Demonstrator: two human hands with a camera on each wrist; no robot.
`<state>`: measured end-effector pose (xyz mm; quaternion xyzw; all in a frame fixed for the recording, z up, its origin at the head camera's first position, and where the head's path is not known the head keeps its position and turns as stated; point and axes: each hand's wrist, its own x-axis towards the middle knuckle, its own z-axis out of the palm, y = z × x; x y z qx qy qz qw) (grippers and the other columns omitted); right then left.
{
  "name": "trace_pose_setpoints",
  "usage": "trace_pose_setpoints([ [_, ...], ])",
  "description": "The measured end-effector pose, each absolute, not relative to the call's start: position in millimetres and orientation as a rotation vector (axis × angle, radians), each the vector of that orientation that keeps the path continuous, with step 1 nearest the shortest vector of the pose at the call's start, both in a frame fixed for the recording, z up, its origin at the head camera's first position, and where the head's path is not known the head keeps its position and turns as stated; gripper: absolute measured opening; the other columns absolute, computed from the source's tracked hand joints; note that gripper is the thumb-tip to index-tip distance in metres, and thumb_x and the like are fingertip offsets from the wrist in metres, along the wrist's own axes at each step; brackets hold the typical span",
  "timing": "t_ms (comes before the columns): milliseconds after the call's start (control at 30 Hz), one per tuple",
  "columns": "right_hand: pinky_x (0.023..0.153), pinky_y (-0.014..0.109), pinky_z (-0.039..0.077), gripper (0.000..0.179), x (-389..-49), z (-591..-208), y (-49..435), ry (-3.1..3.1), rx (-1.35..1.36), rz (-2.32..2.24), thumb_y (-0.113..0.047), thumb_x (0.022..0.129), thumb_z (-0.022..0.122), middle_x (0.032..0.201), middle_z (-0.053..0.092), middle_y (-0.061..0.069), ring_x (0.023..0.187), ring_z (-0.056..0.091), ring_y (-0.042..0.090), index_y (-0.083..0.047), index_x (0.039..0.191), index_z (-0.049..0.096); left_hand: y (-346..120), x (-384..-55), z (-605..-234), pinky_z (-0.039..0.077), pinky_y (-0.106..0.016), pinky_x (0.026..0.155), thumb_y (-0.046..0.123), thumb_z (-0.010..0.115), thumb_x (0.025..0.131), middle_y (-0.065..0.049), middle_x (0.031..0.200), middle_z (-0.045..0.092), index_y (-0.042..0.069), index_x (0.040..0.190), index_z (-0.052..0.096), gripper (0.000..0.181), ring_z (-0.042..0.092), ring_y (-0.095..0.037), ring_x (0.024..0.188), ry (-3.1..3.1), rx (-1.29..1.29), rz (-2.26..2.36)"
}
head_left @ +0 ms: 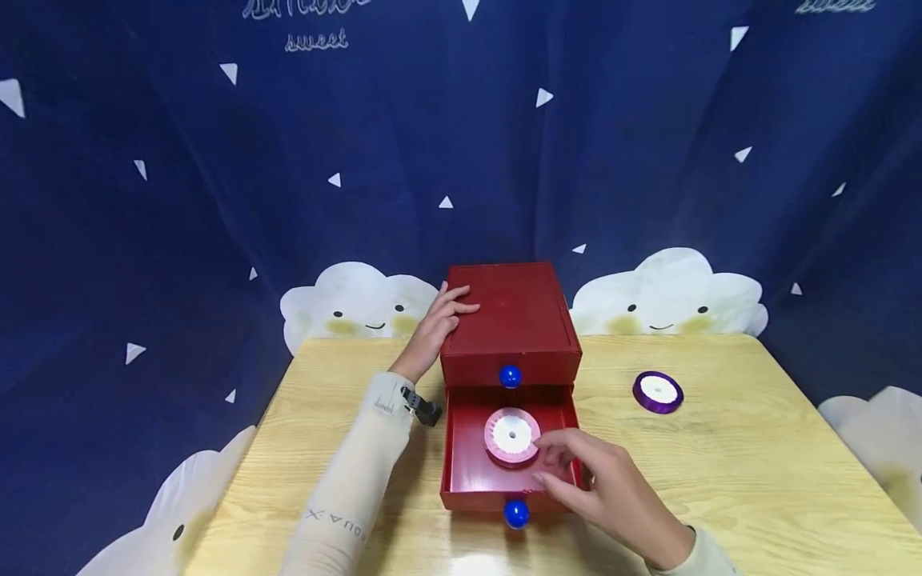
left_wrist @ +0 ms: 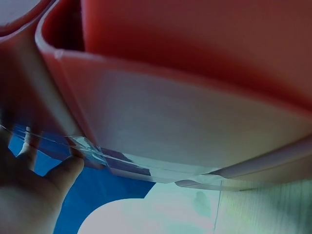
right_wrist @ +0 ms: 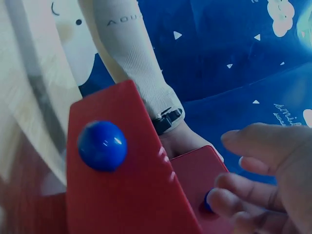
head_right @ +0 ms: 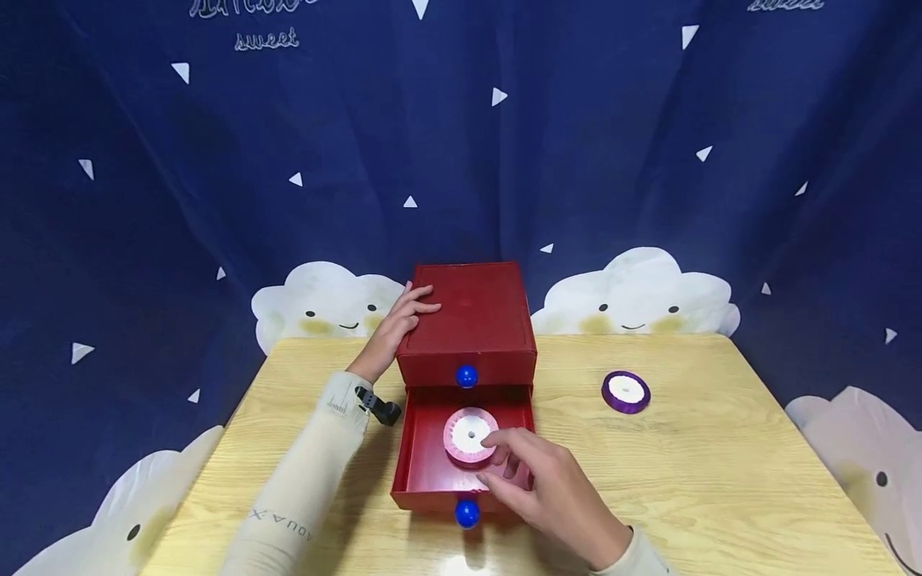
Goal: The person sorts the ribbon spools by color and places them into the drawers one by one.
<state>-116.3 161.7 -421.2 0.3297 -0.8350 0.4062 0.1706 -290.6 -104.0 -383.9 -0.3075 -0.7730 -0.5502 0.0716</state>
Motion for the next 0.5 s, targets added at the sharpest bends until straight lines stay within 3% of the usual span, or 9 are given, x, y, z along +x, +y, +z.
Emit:
trace_pose_setpoints([
  [233, 0.053, 0.010, 0.043, 0.035, -96, -438, 162, -2.267, 1.058, 1.291, -0.006, 0.078, 0.078, 0.079, 0.063, -0.013, 0.065, 0.055, -0.001, -0.020, 0.107, 0.063, -102, -289, -386, 0.006, -0.050, 0.117, 0.002, 0.036, 0.096, -0.016, 0.151, 0.033, -0.004, 0.125, 0.061, 0.038, -0.001, -0.021, 0.148, -2.308, -0.898, -1.695],
  [500, 0.053, 0.021, 0.050, 0.024, -76, -449, 158, -2.536, 1.014, 1.574, -0.016, 0.089, 0.069, 0.089, 0.067, -0.016, 0.070, 0.059, 0.002, -0.020, 0.112, 0.064, -102, -290, -386, 0.005, -0.050, 0.117, 0.001, 0.036, 0.096, -0.018, 0.151, 0.033, -0.006, 0.124, 0.060, 0.038, -0.001, -0.024, 0.148, -2.312, -0.924, -1.673],
])
